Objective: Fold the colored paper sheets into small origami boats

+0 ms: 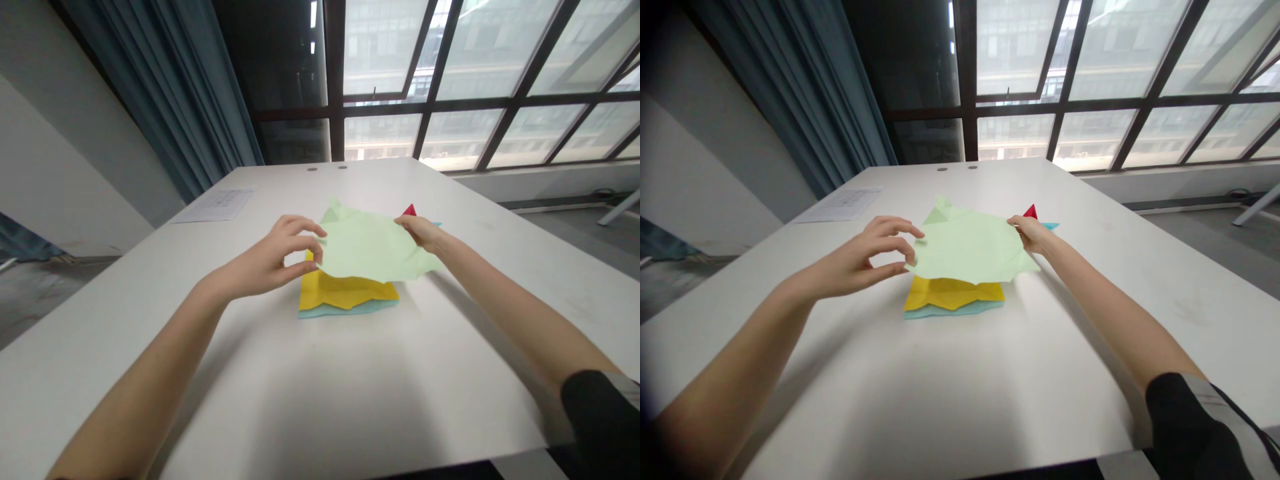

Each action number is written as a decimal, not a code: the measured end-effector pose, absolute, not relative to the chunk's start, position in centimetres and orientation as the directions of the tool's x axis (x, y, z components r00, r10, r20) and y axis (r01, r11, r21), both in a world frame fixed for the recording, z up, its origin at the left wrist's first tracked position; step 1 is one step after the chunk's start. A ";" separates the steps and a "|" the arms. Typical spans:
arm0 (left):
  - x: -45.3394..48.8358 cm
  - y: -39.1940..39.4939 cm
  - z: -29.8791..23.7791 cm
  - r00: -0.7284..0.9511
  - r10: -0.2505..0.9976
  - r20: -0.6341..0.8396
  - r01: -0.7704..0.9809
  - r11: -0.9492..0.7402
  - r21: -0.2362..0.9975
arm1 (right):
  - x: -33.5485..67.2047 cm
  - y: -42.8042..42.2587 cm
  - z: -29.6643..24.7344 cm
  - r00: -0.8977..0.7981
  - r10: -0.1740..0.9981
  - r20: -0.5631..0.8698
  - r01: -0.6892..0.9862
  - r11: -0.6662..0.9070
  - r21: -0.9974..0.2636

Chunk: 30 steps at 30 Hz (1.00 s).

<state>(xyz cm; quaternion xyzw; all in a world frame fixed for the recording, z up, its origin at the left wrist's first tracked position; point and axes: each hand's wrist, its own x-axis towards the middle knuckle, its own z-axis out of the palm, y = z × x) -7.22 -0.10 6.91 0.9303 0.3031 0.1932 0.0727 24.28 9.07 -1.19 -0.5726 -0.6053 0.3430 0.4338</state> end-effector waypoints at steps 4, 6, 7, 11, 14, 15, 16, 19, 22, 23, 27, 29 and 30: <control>-7.3 -0.6 6.7 0.806 0.572 0.153 0.537 -0.815 0.218 | 22.9 10.3 -1.7 -0.041 0.994 -0.104 0.353 -0.083 -0.932; -7.3 -0.7 6.4 0.815 0.575 0.070 0.552 -0.809 0.202 | 22.2 10.8 -2.1 -0.030 0.995 -0.093 0.413 -0.072 -0.908; -7.2 -0.7 6.2 0.816 0.577 0.033 0.561 -0.805 0.195 | 21.9 11.0 -2.2 -0.022 0.996 -0.086 0.452 -0.067 -0.890; -6.9 -0.3 5.0 0.798 0.598 -0.071 0.599 -0.774 0.205 | 21.5 11.1 -2.8 0.012 1.000 -0.016 0.624 -0.019 -0.781; -7.0 0.3 4.0 0.767 0.616 -0.178 0.641 -0.727 0.247 | 21.2 10.4 -3.0 0.000 0.999 0.037 0.716 0.026 -0.698; -7.1 0.5 3.7 0.759 0.615 -0.213 0.651 -0.713 0.261 | 21.1 10.0 -3.0 -0.016 0.998 0.067 0.752 0.056 -0.656; -7.2 0.7 3.4 0.752 0.613 -0.242 0.659 -0.698 0.281 | 20.9 9.6 -3.0 -0.034 0.994 0.106 0.792 0.092 -0.604; -7.3 1.2 2.9 0.714 0.646 -0.271 0.698 -0.625 0.349 | 20.3 8.3 -2.5 -0.156 0.946 0.284 0.926 0.240 -0.290; -6.4 1.3 2.7 0.665 0.711 -0.229 0.739 -0.580 0.344 | 19.4 7.1 -1.6 -0.321 0.892 0.319 0.931 0.359 -0.068; -5.9 1.3 2.6 0.658 0.716 -0.233 0.747 -0.584 0.318 | 19.1 6.8 -1.3 -0.399 0.871 0.285 0.906 0.423 -0.026; -4.2 1.2 1.7 0.654 0.700 -0.288 0.756 -0.618 0.214 | 18.3 6.0 -1.4 -0.691 0.719 0.078 0.717 0.695 -0.055; -3.7 1.4 0.9 0.630 0.716 -0.301 0.774 -0.610 0.169 | 18.5 5.7 -2.2 -0.752 0.659 0.015 0.652 0.746 -0.137; -3.5 1.5 0.5 0.610 0.734 -0.301 0.789 -0.597 0.144 | 18.7 5.6 -2.7 -0.759 0.651 -0.011 0.643 0.747 -0.168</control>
